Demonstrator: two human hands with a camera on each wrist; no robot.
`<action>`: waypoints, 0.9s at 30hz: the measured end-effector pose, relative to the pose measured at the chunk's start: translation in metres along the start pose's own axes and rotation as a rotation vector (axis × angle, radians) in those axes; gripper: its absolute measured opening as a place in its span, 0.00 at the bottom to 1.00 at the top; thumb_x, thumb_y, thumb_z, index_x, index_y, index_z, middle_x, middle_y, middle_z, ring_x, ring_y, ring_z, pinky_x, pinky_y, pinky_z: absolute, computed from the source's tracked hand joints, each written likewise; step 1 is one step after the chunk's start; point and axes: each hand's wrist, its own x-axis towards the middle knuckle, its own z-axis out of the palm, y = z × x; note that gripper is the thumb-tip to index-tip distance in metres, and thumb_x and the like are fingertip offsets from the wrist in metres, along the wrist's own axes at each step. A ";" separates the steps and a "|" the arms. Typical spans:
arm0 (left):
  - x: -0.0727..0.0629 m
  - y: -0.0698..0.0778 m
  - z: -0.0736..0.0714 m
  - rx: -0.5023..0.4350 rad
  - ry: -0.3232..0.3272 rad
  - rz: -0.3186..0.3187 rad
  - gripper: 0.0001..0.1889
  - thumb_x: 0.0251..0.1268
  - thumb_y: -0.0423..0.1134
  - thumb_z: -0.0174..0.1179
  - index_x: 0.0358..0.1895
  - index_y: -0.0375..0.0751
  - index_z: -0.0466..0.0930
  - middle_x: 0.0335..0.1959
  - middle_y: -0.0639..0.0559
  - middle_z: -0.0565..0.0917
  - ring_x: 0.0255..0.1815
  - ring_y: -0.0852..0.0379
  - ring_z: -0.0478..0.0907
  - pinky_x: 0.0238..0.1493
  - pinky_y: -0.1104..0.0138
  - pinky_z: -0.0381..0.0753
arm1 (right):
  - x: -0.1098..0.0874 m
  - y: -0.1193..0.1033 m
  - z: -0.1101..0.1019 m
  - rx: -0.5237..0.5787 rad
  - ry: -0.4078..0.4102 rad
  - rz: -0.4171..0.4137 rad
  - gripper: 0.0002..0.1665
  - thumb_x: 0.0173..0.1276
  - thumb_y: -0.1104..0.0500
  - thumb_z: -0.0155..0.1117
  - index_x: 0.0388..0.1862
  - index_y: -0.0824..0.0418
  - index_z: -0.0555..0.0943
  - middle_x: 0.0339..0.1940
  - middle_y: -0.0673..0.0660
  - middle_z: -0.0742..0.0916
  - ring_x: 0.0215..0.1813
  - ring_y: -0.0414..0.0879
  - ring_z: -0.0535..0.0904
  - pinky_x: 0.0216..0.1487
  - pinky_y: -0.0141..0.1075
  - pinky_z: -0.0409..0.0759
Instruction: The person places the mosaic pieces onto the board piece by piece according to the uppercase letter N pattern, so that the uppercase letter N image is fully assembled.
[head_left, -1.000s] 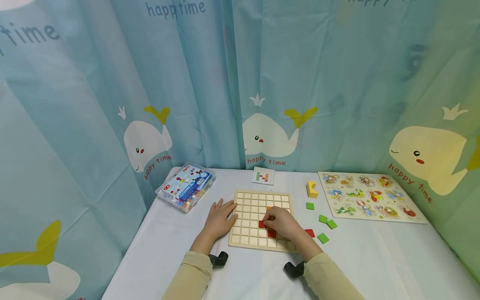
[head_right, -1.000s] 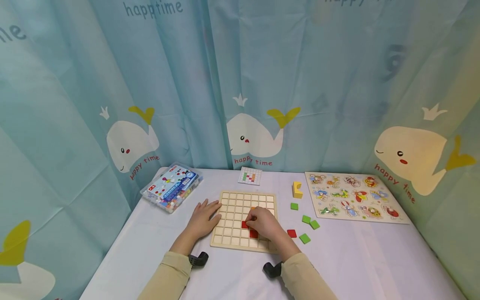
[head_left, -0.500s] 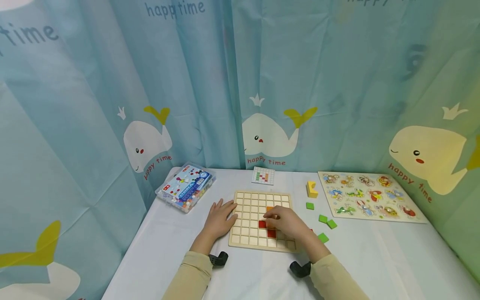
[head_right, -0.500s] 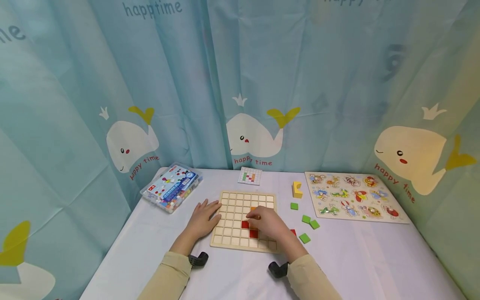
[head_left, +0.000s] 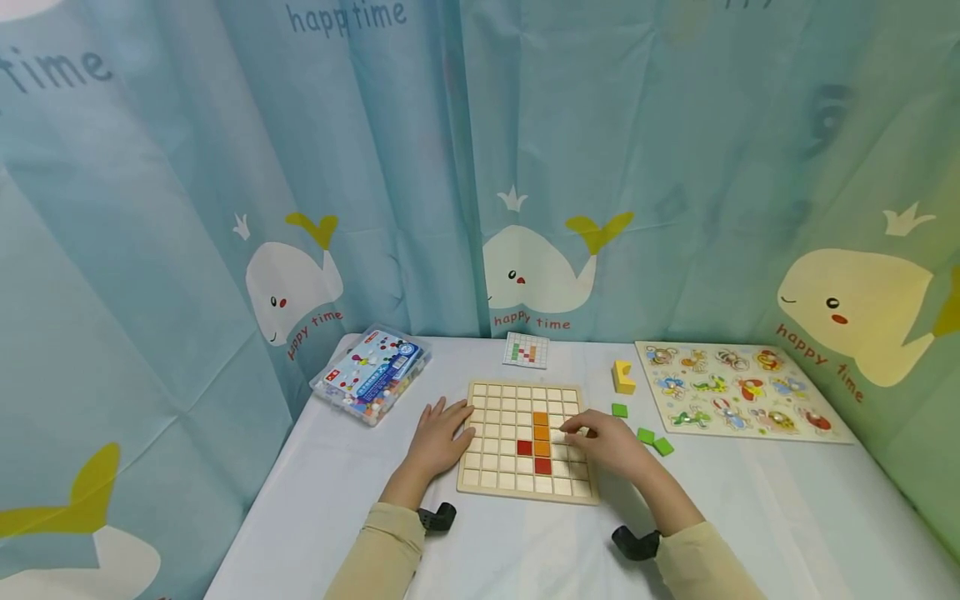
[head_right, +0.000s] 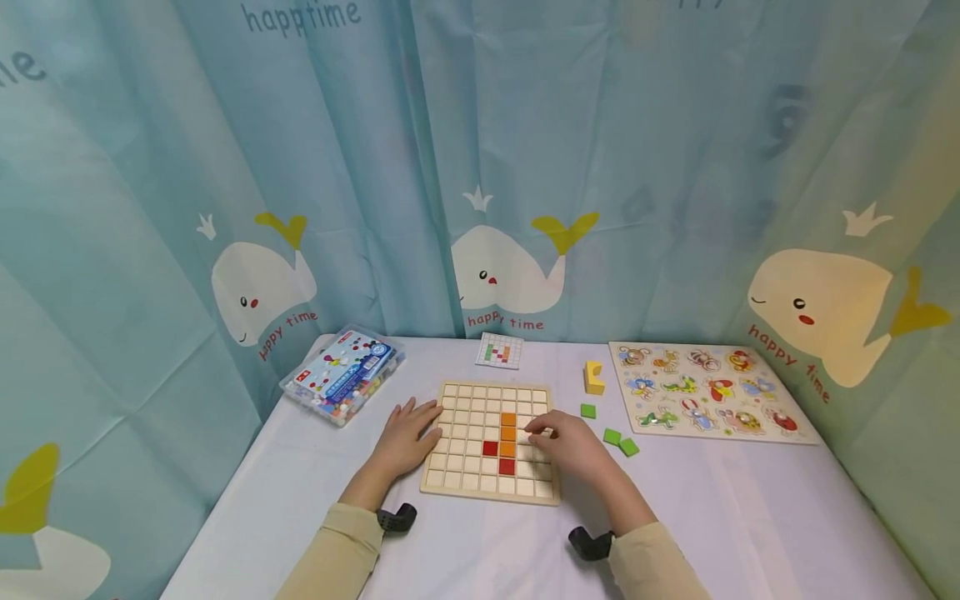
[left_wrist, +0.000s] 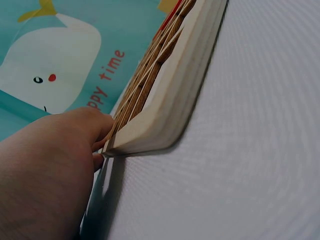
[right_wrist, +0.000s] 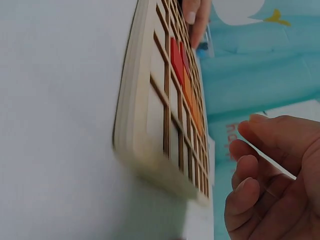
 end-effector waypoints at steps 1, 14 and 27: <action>0.000 0.000 0.000 0.003 -0.002 -0.002 0.27 0.75 0.54 0.48 0.73 0.53 0.68 0.75 0.54 0.68 0.80 0.39 0.52 0.81 0.44 0.44 | -0.002 0.002 -0.003 0.010 -0.003 0.015 0.11 0.70 0.55 0.64 0.49 0.53 0.85 0.43 0.53 0.85 0.34 0.46 0.75 0.31 0.36 0.76; -0.001 0.003 -0.003 -0.010 0.012 0.016 0.26 0.75 0.53 0.49 0.71 0.50 0.70 0.74 0.51 0.69 0.79 0.36 0.54 0.80 0.42 0.46 | -0.017 0.034 -0.028 0.031 -0.004 0.074 0.15 0.69 0.56 0.65 0.53 0.55 0.84 0.48 0.56 0.85 0.34 0.46 0.76 0.30 0.37 0.77; -0.001 0.004 -0.004 -0.005 0.004 0.013 0.26 0.75 0.53 0.49 0.72 0.51 0.70 0.74 0.52 0.69 0.79 0.36 0.54 0.80 0.42 0.46 | -0.023 0.061 -0.033 0.009 -0.038 0.067 0.18 0.64 0.55 0.70 0.53 0.54 0.84 0.56 0.58 0.83 0.40 0.47 0.73 0.33 0.36 0.74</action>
